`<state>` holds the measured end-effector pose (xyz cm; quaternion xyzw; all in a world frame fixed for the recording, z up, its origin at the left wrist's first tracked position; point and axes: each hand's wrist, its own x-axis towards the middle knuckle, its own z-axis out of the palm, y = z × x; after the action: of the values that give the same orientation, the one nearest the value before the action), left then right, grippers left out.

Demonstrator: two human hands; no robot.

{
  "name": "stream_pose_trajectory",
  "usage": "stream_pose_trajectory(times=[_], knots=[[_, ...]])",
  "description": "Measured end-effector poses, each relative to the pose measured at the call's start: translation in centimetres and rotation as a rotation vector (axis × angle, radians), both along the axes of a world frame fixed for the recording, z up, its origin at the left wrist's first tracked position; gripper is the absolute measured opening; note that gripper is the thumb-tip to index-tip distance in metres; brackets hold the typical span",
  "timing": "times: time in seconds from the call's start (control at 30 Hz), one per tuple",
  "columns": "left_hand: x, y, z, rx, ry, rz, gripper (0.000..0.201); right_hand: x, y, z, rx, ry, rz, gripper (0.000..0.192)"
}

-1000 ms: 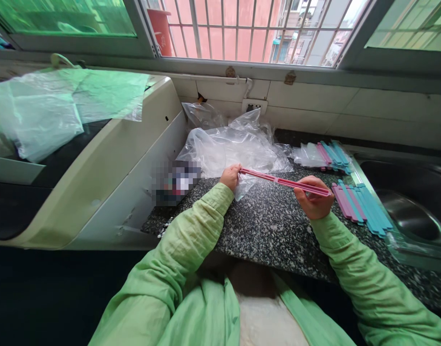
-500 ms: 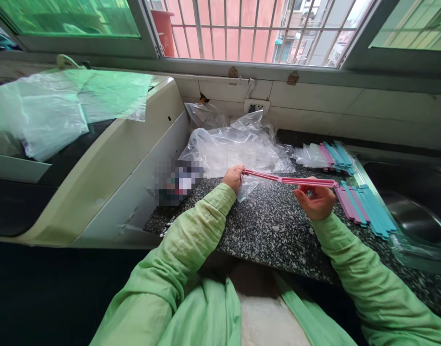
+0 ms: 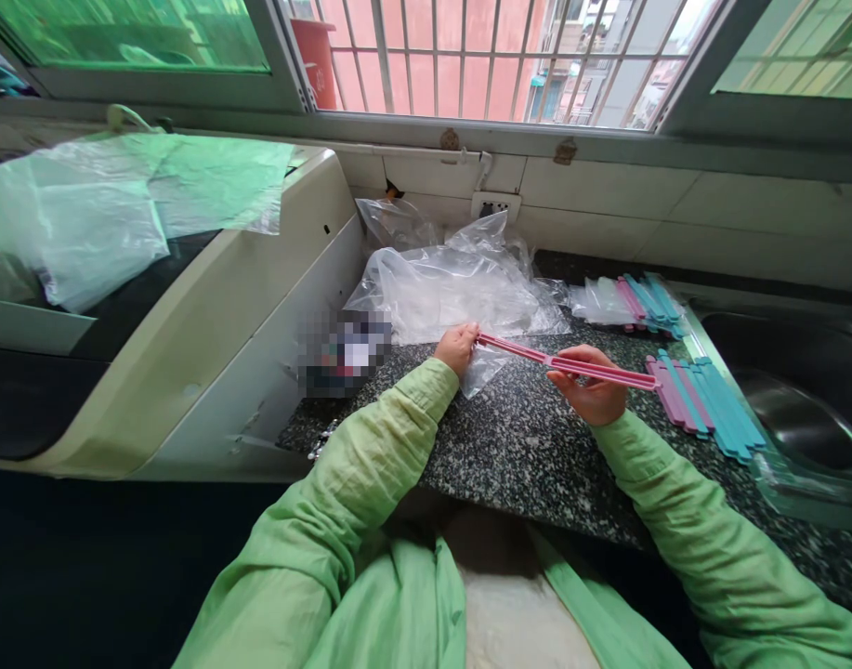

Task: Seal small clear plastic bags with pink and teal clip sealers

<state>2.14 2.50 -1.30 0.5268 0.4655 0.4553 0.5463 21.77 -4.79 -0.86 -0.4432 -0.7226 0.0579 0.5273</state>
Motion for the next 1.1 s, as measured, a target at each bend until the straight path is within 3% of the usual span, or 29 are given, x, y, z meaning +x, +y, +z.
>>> stream_pose_trajectory(times=[0.23, 0.53, 0.8, 0.97, 1.1], knots=[[0.22, -0.31, 0.05, -0.005, 0.039, -0.029, 0.034, -0.25, -0.01, -0.40, -0.046, -0.032, -0.015, 0.024], [0.19, -0.43, 0.33, -0.001, 0.058, -0.018, 0.034, -0.46, 0.03, -0.27, -0.054, -0.052, -0.031, 0.013], [0.35, -0.48, 0.55, -0.079, -0.016, -0.018, 0.037, -0.16, 0.29, -0.38, 0.034, -0.223, -0.103, 0.010], [0.36, -0.21, 0.33, -0.144, -0.120, -0.107, 0.037, -0.27, 0.32, -0.35, 0.061, -0.267, -0.131, 0.010], [0.32, -0.09, 0.02, -0.138, -0.188, -0.199, 0.019, -0.20, 0.30, -0.33, 0.097, -0.253, -0.148, 0.008]])
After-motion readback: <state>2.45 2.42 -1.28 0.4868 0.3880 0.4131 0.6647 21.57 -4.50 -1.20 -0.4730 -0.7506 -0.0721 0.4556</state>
